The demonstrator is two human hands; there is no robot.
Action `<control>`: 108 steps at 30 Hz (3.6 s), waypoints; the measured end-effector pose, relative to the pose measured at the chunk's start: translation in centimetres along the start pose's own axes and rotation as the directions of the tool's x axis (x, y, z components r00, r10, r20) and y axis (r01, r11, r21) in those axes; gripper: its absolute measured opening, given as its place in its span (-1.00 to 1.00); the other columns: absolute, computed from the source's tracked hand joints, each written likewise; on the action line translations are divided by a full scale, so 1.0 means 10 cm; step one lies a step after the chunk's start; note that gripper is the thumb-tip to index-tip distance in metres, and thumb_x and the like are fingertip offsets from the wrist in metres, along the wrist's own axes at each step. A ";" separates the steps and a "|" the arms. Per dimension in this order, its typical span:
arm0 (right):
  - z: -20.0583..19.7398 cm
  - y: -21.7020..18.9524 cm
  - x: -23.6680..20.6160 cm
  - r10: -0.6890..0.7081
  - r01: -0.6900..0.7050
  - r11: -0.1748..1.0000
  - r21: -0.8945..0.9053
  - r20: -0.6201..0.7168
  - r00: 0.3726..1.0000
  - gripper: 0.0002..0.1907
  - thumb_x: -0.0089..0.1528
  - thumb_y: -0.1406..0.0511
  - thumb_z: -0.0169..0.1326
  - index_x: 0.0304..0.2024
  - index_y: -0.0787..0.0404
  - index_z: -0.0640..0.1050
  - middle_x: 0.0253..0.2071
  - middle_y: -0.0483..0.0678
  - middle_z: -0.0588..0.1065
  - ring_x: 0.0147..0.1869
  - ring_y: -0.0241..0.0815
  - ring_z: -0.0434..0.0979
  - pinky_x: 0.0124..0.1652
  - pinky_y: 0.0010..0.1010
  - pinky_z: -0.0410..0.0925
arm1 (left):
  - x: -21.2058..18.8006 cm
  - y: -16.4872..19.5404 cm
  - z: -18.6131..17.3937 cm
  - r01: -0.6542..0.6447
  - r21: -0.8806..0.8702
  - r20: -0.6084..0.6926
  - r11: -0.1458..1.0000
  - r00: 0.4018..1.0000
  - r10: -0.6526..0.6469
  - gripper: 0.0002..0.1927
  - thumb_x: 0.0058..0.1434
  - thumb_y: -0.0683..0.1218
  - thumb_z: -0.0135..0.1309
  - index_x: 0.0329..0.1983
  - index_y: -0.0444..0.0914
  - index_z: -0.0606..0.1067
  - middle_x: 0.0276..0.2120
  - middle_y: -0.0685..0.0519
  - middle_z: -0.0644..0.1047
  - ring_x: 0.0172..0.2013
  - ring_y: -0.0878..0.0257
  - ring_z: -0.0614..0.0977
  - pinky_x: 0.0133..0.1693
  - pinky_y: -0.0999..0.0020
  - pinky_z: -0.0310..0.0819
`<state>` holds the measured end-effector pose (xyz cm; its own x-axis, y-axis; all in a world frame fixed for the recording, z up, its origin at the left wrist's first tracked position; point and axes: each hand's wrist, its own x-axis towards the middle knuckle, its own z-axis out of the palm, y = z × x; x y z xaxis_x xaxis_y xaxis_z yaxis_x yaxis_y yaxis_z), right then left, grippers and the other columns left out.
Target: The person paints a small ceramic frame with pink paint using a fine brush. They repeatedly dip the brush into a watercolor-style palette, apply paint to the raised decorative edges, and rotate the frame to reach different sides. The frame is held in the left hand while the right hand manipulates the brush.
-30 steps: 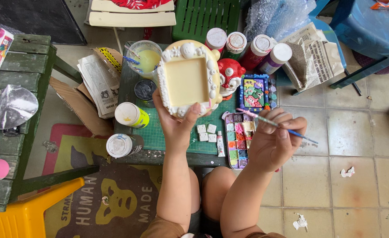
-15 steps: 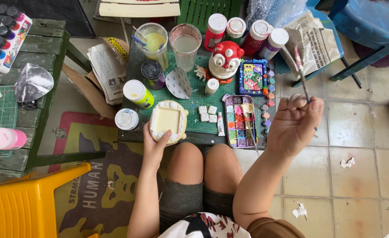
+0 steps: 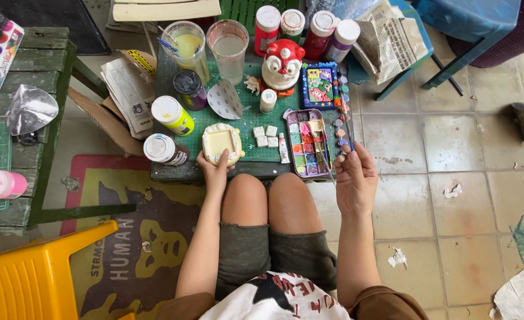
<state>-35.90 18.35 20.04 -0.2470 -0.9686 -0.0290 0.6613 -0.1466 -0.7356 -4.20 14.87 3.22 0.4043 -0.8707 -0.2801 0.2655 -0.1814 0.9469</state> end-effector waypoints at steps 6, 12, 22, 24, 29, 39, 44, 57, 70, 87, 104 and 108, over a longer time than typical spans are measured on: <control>-0.59 0.12 -0.11 -0.068 0.026 0.923 -0.383 -0.096 0.993 -0.71 0.43 0.37 0.06 0.15 0.42 0.49 -0.03 0.07 0.59 -0.11 -0.26 0.58 -0.02 -0.42 0.43 | 0.03 -0.07 -0.27 -0.197 0.543 0.030 0.816 0.976 0.216 -0.20 0.32 0.18 0.16 0.31 -0.49 0.15 0.19 -0.36 0.31 0.17 -0.12 0.45 0.17 0.03 0.37; -0.87 0.25 -0.22 0.081 -0.111 0.976 -0.188 -0.161 0.984 -0.83 0.49 0.30 0.04 0.04 0.29 0.50 -0.28 -0.16 0.47 -0.28 -0.39 0.39 -0.17 -0.47 0.35 | -0.14 0.18 -0.39 -0.134 0.817 0.065 0.560 0.988 0.140 -0.17 0.37 0.28 0.04 0.39 -0.43 0.19 0.28 -0.40 0.25 0.25 -0.37 0.27 0.18 -0.14 0.24; -0.32 0.68 -0.53 0.196 -0.200 0.979 -0.037 -0.087 0.977 -0.83 0.41 0.37 0.01 0.05 0.26 0.43 -0.22 -0.08 0.50 -0.17 -0.30 0.49 -0.10 -0.46 0.38 | -1.28 0.90 0.57 -0.575 0.465 0.516 0.673 0.794 0.322 -0.56 0.48 0.06 -0.06 0.27 -0.30 0.42 0.21 -0.13 0.48 0.21 0.03 0.52 0.23 0.08 0.36; -0.20 0.81 -0.62 0.191 -0.193 0.980 -0.053 -0.054 0.980 -0.85 0.44 0.39 0.02 0.05 0.28 0.43 -0.20 -0.06 0.50 -0.17 -0.31 0.48 -0.13 -0.49 0.36 | -1.39 0.87 0.88 -0.415 0.276 0.622 0.867 0.765 0.168 -0.53 0.47 0.07 -0.07 0.27 -0.34 0.43 0.14 -0.12 0.54 0.05 0.11 0.57 0.09 0.16 0.43; 0.00 0.84 -0.70 0.103 -0.087 0.893 -0.441 0.013 0.995 -0.84 0.39 0.41 0.03 0.03 0.29 0.45 -0.11 -0.08 0.53 -0.07 -0.30 0.49 -0.09 -0.47 0.37 | -1.13 0.70 1.23 -0.021 0.026 0.741 0.999 0.672 -0.005 -0.52 0.49 0.12 -0.06 0.02 -0.41 0.57 -0.18 -0.08 0.67 -0.23 0.33 0.65 -0.16 0.40 0.56; -0.45 0.47 -0.41 -0.125 0.144 -0.185 -0.972 0.169 0.978 -0.75 0.24 0.24 0.22 -0.16 0.28 0.53 -0.33 0.04 0.54 -0.24 0.06 0.52 -0.28 -0.15 0.33 | -0.40 0.46 1.10 -0.034 0.200 0.629 0.979 0.771 -0.102 -0.55 0.54 0.08 -0.27 -0.15 -0.32 0.52 -0.67 0.21 0.26 -0.66 0.45 0.27 -0.58 0.50 0.17; -0.76 0.57 -0.44 -0.107 0.048 0.099 -0.994 0.037 0.994 -0.80 0.34 0.28 0.12 -0.24 0.34 0.54 -0.57 0.05 0.49 -0.58 -0.16 0.41 -0.48 -0.29 0.28 | -0.55 0.41 1.07 -0.032 0.213 0.634 0.976 0.765 -0.113 -0.60 0.53 0.04 -0.26 -0.11 -0.32 0.50 -0.68 0.21 0.24 -0.67 0.45 0.24 -0.60 0.49 0.15; -1.11 0.46 -0.45 -0.052 -0.123 0.602 -0.789 -0.192 0.980 -0.75 0.48 0.23 -0.02 -0.14 0.29 0.55 -0.52 -0.23 0.31 -0.49 -0.43 0.22 -0.48 -0.53 0.14 | -0.68 0.64 1.08 -0.070 0.237 0.623 0.969 0.777 -0.096 -0.58 0.54 0.07 -0.29 -0.11 -0.29 0.51 -0.71 0.19 0.26 -0.69 0.44 0.26 -0.58 0.48 0.19; -0.78 0.02 -0.49 -0.233 0.196 0.948 -0.252 -0.128 0.964 -0.92 0.46 0.34 -0.02 -0.03 0.18 0.37 -0.13 0.07 0.55 -0.03 -0.09 0.59 -0.23 -0.31 0.48 | -0.54 0.20 1.07 -0.131 0.173 0.546 0.976 0.838 0.015 -0.71 0.55 0.03 -0.20 -0.12 -0.28 0.37 -0.50 0.16 0.30 -0.48 0.43 0.29 -0.40 0.49 0.25; -0.67 0.07 -0.42 -0.137 0.149 0.976 -0.158 0.080 0.987 -0.79 0.46 0.32 -0.10 0.09 0.31 0.40 -0.06 0.18 0.56 0.04 0.00 0.58 0.08 -0.14 0.44 | -0.85 0.63 1.07 0.196 0.049 0.758 0.979 0.632 -0.165 -0.70 0.52 0.05 -0.16 -0.08 -0.27 0.44 -0.59 0.28 0.14 -0.59 0.51 0.08 -0.55 0.54 -0.10; -0.99 0.15 -0.59 -0.188 0.167 0.953 -0.253 -0.061 0.980 -0.74 0.45 0.33 -0.21 0.08 0.34 0.42 0.02 0.20 0.54 0.15 0.01 0.55 0.10 -0.11 0.44 | -0.60 0.51 0.88 0.040 -0.155 0.400 0.987 0.916 0.026 -0.81 0.50 0.01 -0.11 -0.06 -0.22 0.36 -0.55 0.27 0.21 -0.58 0.52 0.16 -0.57 0.55 -0.07; -1.14 0.20 -0.64 -0.131 0.099 0.974 -0.202 -0.149 0.980 -0.73 0.45 0.30 -0.22 0.07 0.33 0.41 0.01 0.18 0.54 0.13 0.01 0.56 0.08 -0.15 0.43 | -0.61 0.52 0.90 0.066 -0.180 0.432 0.982 0.902 0.018 -0.78 0.54 0.02 -0.19 -0.10 -0.21 0.35 -0.52 0.26 0.21 -0.57 0.52 0.16 -0.57 0.55 -0.05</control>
<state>-41.03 26.55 11.04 -0.4340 -0.9003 -0.0328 0.4764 -0.1985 -0.8565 -13.17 15.17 11.30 -0.0090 -0.9859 -0.1673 0.4446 -0.1538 0.8825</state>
